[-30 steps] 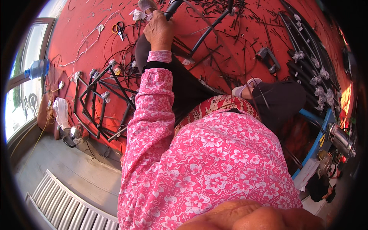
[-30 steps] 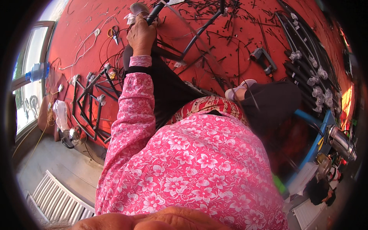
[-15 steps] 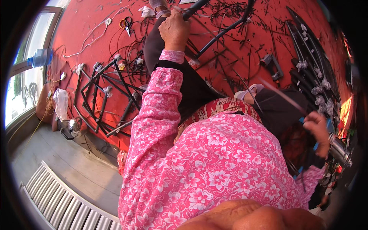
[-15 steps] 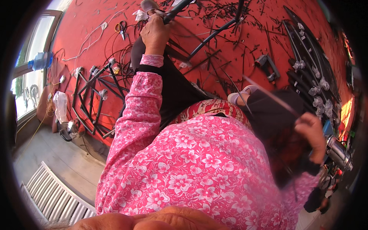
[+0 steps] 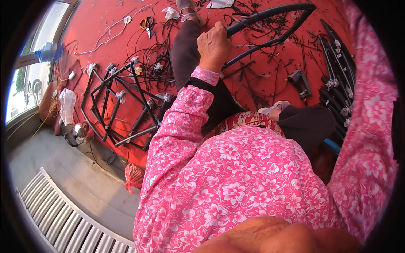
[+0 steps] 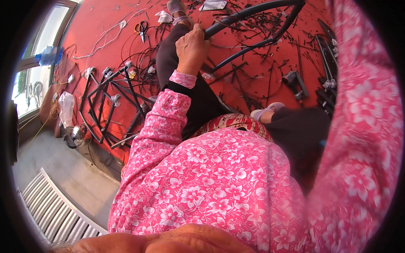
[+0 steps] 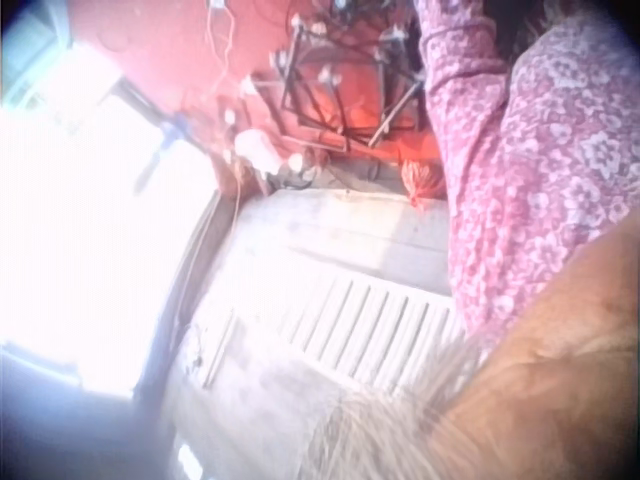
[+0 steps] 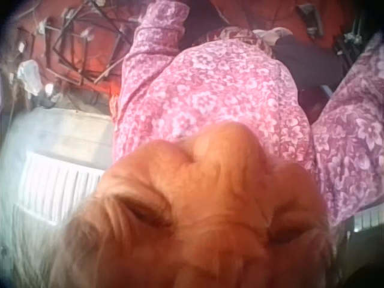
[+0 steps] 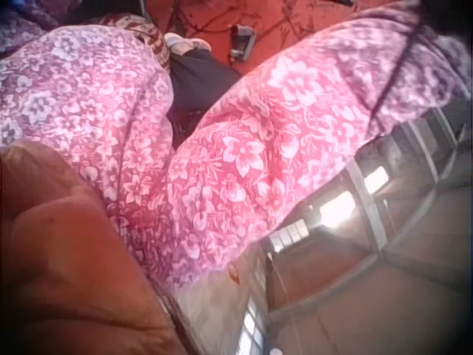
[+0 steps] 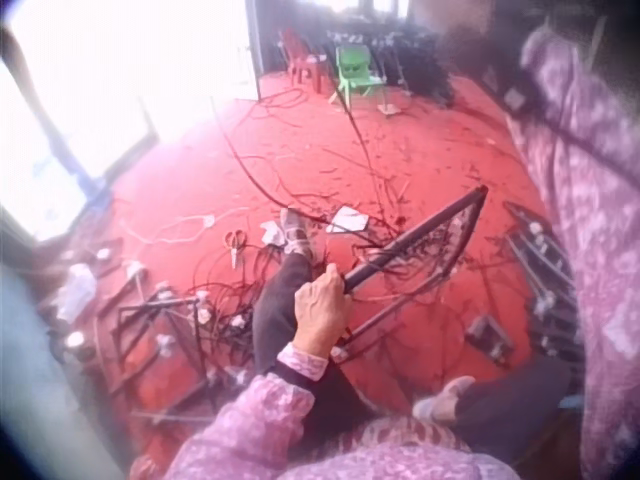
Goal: The person sits on the floor and assembles a metal frame by hand, bending and interlocking black metal rods into a circular structure. The person repeatedly adjusts the alignment of the rods and secures them together without using visible tools.
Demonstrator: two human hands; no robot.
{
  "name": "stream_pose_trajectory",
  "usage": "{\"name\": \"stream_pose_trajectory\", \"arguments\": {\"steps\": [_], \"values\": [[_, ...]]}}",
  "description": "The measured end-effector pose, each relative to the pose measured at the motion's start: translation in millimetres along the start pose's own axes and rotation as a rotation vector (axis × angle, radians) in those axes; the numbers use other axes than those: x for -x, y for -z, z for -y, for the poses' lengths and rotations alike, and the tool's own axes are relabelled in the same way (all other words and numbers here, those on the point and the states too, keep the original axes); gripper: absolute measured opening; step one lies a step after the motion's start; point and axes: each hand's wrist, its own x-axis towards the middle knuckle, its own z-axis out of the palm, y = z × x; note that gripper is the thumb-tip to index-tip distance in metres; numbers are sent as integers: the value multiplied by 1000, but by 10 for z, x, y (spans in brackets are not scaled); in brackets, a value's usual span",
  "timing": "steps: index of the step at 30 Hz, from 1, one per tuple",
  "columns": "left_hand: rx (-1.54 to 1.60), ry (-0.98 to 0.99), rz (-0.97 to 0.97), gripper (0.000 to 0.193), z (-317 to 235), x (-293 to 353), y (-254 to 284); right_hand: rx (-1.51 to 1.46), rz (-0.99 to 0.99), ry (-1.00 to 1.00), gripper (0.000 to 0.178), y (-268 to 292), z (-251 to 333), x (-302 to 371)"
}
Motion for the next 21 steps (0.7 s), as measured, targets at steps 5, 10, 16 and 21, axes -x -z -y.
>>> {"name": "stream_pose_trajectory", "arguments": {"steps": [5,10,16,21], "values": [[13,-31,-13,34,44,-7,16,-393,450,-142,22,-680,-251,77],[4,-41,-4,29,32,-16,19,-811,467,-778,40,-2024,-576,910],[-15,-48,31,27,-46,-7,-2,-1083,117,-681,22,-3224,-859,1197],[-17,-105,-4,24,-97,15,15,-429,-293,-621,18,-3314,-1029,1063]]}}
